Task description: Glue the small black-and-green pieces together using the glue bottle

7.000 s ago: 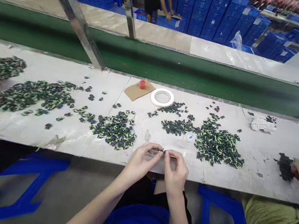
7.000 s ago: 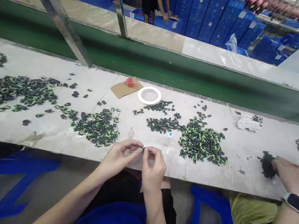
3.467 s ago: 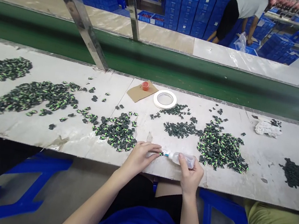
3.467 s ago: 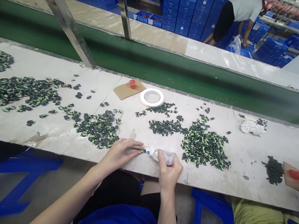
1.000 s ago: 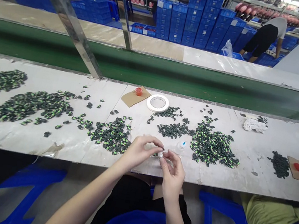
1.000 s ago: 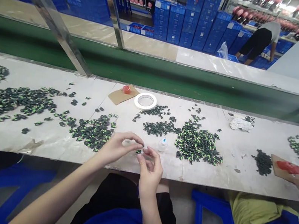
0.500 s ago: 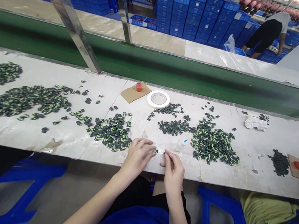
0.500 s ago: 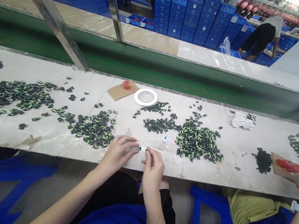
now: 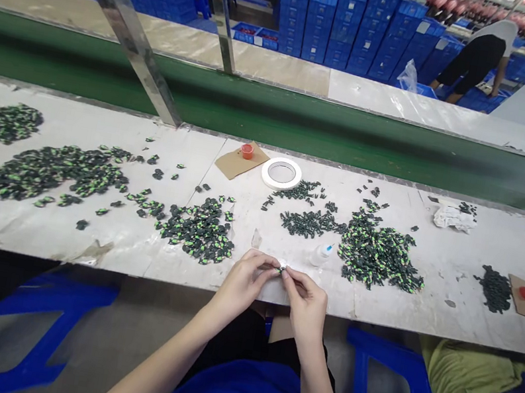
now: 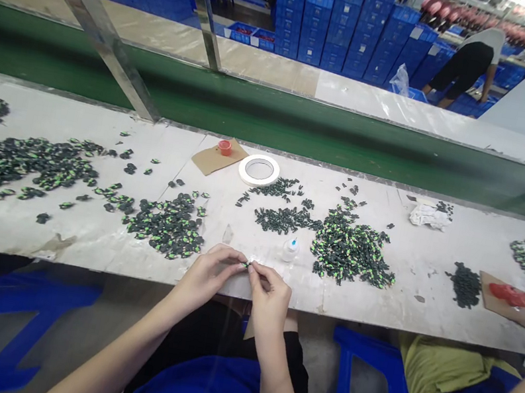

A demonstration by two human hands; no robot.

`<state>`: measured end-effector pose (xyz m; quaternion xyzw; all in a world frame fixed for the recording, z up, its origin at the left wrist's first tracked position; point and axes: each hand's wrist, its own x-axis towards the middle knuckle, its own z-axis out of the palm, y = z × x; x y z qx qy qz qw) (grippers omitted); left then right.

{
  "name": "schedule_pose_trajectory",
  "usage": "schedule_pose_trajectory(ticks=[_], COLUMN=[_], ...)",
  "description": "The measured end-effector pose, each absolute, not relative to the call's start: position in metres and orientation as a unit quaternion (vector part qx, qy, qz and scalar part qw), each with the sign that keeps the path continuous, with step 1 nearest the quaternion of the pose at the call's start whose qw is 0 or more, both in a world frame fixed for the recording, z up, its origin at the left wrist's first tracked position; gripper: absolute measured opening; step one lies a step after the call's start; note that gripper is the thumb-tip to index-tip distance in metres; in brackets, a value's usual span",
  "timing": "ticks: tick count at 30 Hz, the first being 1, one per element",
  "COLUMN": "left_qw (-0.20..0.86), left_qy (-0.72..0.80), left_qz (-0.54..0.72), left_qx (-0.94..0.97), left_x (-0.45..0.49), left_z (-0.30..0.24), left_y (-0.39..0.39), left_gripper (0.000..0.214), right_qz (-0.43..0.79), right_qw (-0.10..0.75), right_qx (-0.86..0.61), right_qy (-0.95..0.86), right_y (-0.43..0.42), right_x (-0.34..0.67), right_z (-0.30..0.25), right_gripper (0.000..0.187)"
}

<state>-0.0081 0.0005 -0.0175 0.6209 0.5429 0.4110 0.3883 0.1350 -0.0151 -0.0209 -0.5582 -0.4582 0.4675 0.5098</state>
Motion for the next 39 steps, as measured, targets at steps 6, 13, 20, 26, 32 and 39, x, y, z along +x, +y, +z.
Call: schedule_pose_trajectory(ticks=[6, 13, 20, 26, 32, 39], left_qw=[0.443, 0.445, 0.428, 0.427, 0.457, 0.452], left_qy=[0.544, 0.523, 0.534, 0.577, 0.537, 0.507], left_qz=[0.434, 0.425, 0.411, 0.425, 0.436, 0.439], left_qx=[0.566, 0.59, 0.602, 0.551, 0.559, 0.588], left_x=[-0.005, -0.005, -0.003, 0.008, 0.004, -0.004], left_z=[-0.007, 0.008, 0.019, 0.012, 0.016, 0.018], left_y=[-0.004, -0.006, -0.01, -0.018, -0.02, -0.018], left_gripper=[0.012, 0.009, 0.009, 0.009, 0.026, 0.01], right_qz=[0.426, 0.442, 0.478, 0.475, 0.519, 0.528], right_qw=[0.523, 0.519, 0.502, 0.5, 0.519, 0.522], right_qx=[-0.515, -0.5, -0.486, -0.499, -0.488, -0.486], right_qy=[-0.529, -0.534, -0.533, -0.524, -0.473, -0.462], right_y=[-0.014, -0.013, -0.01, -0.012, -0.012, -0.016], right_x=[0.14, 0.151, 0.152, 0.15, 0.155, 0.158], right_z=[-0.012, -0.002, -0.002, -0.008, -0.004, -0.001], right_gripper=[0.011, 0.02, 0.025, 0.024, 0.028, 0.03])
